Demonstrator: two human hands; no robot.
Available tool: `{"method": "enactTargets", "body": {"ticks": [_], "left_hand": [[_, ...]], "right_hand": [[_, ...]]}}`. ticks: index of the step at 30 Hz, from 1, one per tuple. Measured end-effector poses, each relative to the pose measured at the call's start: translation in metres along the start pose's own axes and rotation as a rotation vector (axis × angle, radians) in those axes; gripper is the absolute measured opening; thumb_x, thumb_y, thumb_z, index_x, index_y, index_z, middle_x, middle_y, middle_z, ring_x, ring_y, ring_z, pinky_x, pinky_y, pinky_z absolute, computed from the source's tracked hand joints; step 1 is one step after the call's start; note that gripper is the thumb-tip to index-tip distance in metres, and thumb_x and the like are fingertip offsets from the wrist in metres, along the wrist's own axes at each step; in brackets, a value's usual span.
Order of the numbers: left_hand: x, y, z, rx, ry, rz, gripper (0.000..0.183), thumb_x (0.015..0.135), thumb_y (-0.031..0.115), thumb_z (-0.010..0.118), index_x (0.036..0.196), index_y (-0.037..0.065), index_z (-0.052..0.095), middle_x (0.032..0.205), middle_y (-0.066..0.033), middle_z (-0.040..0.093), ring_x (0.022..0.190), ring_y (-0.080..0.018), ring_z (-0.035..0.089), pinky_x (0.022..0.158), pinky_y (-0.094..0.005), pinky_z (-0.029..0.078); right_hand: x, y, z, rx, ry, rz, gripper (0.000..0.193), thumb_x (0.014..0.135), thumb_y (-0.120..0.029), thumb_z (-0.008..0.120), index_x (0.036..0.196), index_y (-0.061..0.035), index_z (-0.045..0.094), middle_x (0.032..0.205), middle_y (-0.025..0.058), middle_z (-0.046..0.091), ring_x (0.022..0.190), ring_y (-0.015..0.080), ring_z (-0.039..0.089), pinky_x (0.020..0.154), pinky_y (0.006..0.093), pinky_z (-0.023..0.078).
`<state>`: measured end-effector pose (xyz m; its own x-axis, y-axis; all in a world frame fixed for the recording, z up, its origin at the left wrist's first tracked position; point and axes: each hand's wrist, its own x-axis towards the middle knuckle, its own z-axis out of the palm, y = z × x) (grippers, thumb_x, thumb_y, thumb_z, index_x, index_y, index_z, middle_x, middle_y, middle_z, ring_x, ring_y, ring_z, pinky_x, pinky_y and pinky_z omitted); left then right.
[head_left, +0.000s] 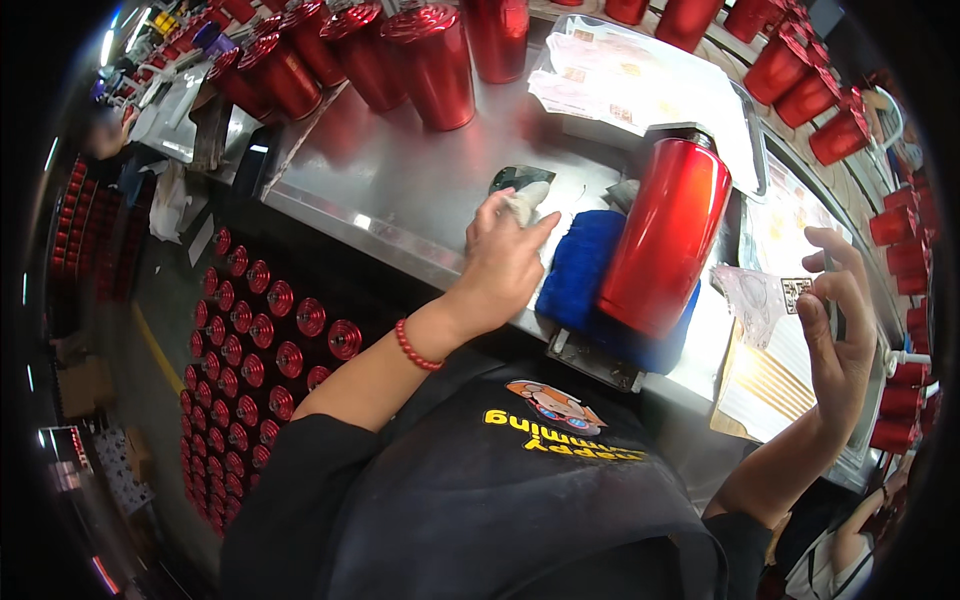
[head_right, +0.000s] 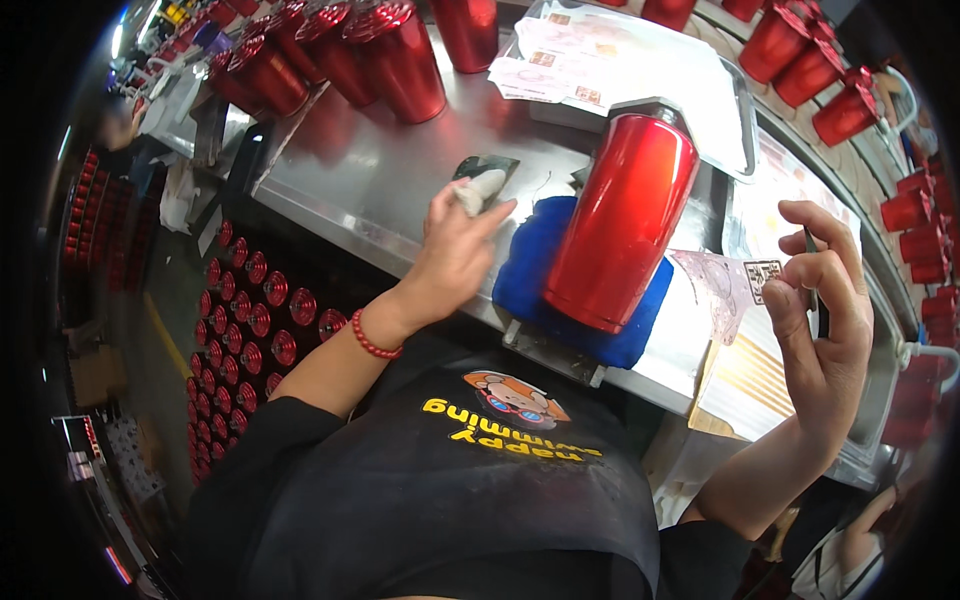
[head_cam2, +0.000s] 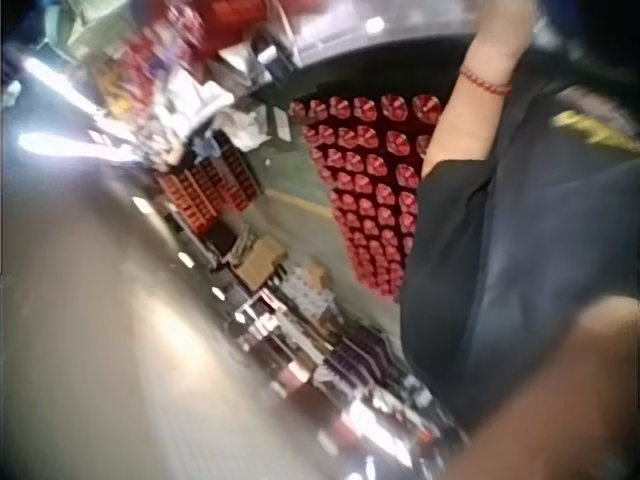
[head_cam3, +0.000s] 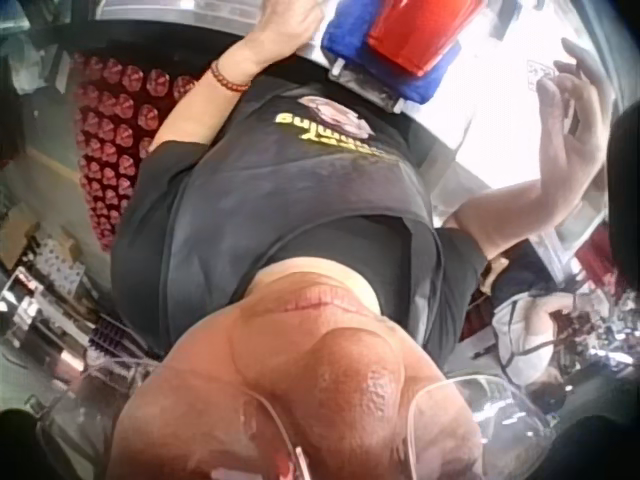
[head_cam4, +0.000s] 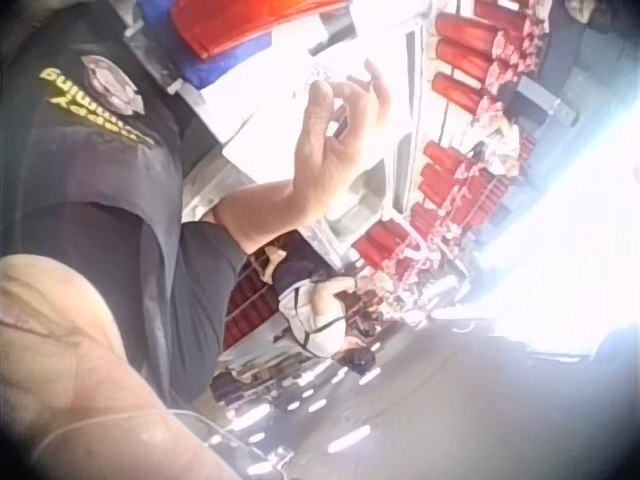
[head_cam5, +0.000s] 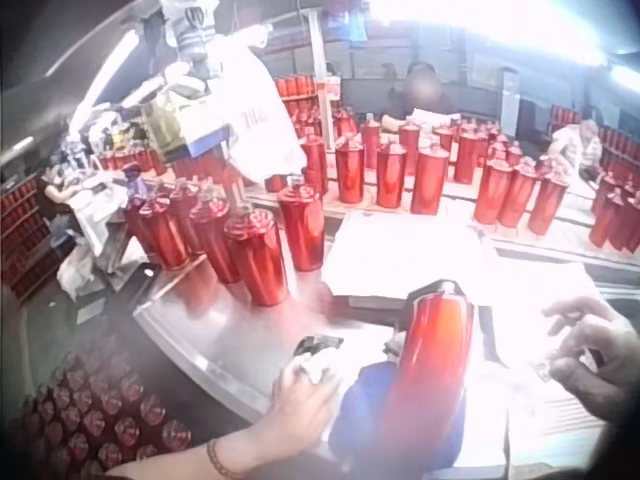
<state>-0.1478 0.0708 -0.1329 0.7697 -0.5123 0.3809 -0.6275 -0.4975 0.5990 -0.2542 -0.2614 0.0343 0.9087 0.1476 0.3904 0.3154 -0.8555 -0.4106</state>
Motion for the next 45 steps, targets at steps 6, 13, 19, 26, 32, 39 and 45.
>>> {"method": "enactTargets", "body": {"ticks": [6,13,19,26,32,39,45], "left_hand": [[-0.016,-0.001,0.005,-0.098,-0.113,0.030,0.044,0.087,0.008,0.058,0.130,0.002,0.066,0.127,-0.0305,0.056,0.135,-0.0437,0.037,0.119,-0.0507,0.023],[-0.008,0.021,-0.043,-0.557,-0.098,-0.237,0.021,0.096,0.020,0.060,0.105,0.007,0.074,0.141,-0.0187,0.057,0.139,-0.0326,0.040,0.120,-0.0452,0.024],[0.022,0.028,-0.025,-1.112,-0.123,-0.182,0.047,0.109,0.028,0.043,0.134,-0.007,0.059,0.138,-0.0167,0.062,0.133,-0.0246,0.053,0.118,-0.0371,0.033],[0.015,0.039,-0.014,-1.240,-0.136,-0.191,0.056,0.112,0.032,0.034,0.140,-0.013,0.051,0.138,-0.0238,0.060,0.133,-0.0291,0.055,0.116,-0.0410,0.038],[0.009,0.037,-0.011,-1.417,-0.102,-0.351,0.049,0.110,0.027,0.040,0.139,-0.010,0.053,0.134,-0.0197,0.063,0.128,-0.0247,0.058,0.112,-0.0379,0.042],[0.015,0.023,-0.013,-1.222,-0.039,-0.293,0.017,0.104,0.015,0.056,0.109,0.000,0.064,0.107,-0.0097,0.071,0.104,-0.0160,0.064,0.099,-0.0320,0.048],[0.029,0.027,-0.014,-1.049,0.030,-0.118,0.020,0.106,0.017,0.054,0.108,-0.001,0.063,0.111,-0.0133,0.070,0.110,-0.0194,0.063,0.104,-0.0362,0.045]], "right_hand": [[-0.001,0.000,-0.001,-0.009,-0.025,0.004,0.019,0.093,-0.016,0.072,0.085,-0.0044,0.060,0.134,0.0147,0.062,0.104,0.0232,0.061,0.086,0.0352,0.052],[0.012,-0.013,0.002,-0.003,-0.019,-0.025,0.016,0.088,-0.012,0.075,0.085,-0.0039,0.061,0.130,0.0154,0.064,0.102,0.0230,0.063,0.075,0.0318,0.051],[0.011,-0.017,-0.004,-0.036,-0.002,-0.086,0.021,0.086,-0.017,0.077,0.083,-0.0045,0.061,0.128,0.0155,0.065,0.101,0.0237,0.064,0.075,0.0332,0.052],[0.003,-0.019,-0.010,-0.095,-0.038,-0.075,0.017,0.085,-0.014,0.076,0.083,-0.0053,0.061,0.129,0.0169,0.064,0.099,0.0226,0.064,0.070,0.0309,0.051],[0.003,-0.019,-0.008,-0.046,-0.071,-0.122,0.017,0.086,-0.013,0.076,0.085,-0.0044,0.061,0.130,0.0200,0.063,0.100,0.0253,0.064,0.081,0.0376,0.054],[0.016,-0.018,-0.031,-0.095,-0.258,-0.250,0.014,0.093,-0.020,0.067,0.091,-0.0109,0.056,0.141,0.0217,0.056,0.112,0.0279,0.059,0.094,0.0450,0.050],[0.042,-0.019,-0.036,-0.026,-0.369,-0.336,0.012,0.093,-0.019,0.061,0.093,-0.0112,0.053,0.142,0.0231,0.055,0.111,0.0296,0.057,0.091,0.0424,0.048]]}}
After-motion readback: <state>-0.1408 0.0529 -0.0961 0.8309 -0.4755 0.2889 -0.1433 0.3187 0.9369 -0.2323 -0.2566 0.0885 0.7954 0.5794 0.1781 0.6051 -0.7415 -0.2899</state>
